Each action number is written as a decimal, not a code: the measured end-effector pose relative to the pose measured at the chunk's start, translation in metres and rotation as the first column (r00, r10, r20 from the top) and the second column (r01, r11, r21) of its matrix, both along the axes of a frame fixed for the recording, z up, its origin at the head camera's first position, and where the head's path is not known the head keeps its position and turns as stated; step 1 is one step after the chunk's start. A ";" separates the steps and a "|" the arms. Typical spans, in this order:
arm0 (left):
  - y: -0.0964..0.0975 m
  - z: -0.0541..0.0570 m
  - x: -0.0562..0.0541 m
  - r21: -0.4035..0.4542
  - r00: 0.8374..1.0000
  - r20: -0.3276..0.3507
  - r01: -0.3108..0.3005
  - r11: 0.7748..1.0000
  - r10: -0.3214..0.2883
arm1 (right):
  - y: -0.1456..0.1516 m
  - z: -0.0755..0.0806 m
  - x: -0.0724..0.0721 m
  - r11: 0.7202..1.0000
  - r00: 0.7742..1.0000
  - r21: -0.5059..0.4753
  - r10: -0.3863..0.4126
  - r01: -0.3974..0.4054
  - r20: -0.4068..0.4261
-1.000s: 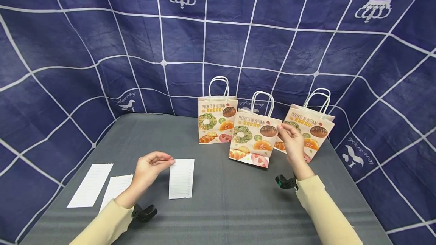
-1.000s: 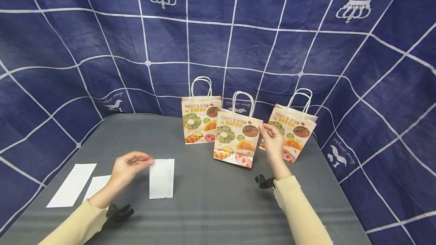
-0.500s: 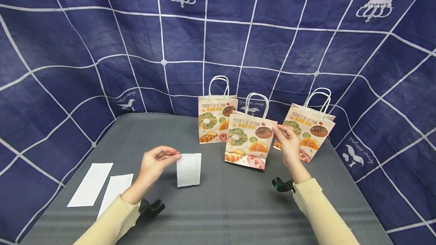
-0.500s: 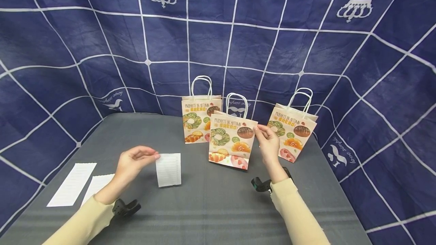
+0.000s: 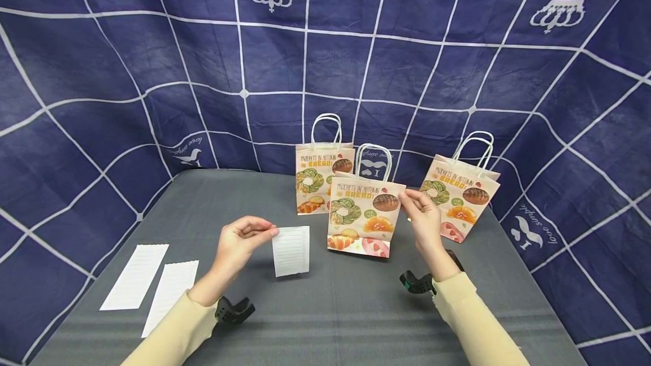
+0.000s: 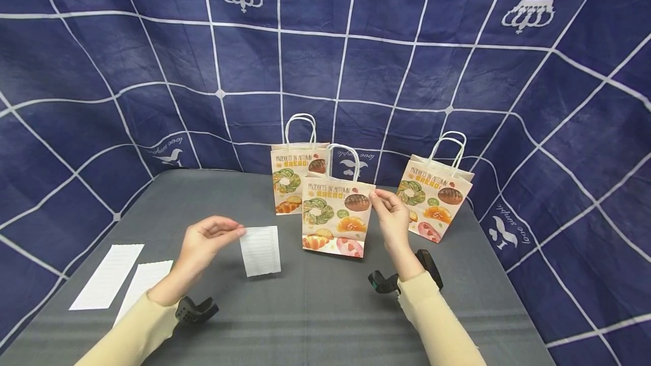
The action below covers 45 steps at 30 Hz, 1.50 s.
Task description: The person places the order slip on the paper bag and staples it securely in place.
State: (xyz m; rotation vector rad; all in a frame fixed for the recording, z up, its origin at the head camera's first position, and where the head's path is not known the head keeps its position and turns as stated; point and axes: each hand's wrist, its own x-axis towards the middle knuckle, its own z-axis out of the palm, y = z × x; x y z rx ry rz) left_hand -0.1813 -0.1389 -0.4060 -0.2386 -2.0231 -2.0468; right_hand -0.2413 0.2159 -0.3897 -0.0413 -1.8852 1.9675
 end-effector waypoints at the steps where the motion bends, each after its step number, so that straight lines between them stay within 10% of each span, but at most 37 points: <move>1: 0.000 0.000 0.000 0.004 1.000 -0.003 0.003 1.000 -0.003 | -0.001 0.000 0.001 1.000 1.000 -0.007 0.003 -0.003 -0.005; 45: 0.039 0.018 0.017 0.039 0.997 -0.077 -0.019 0.999 0.022 | -0.049 -0.008 0.038 0.996 0.998 -0.074 0.050 -0.053 -0.036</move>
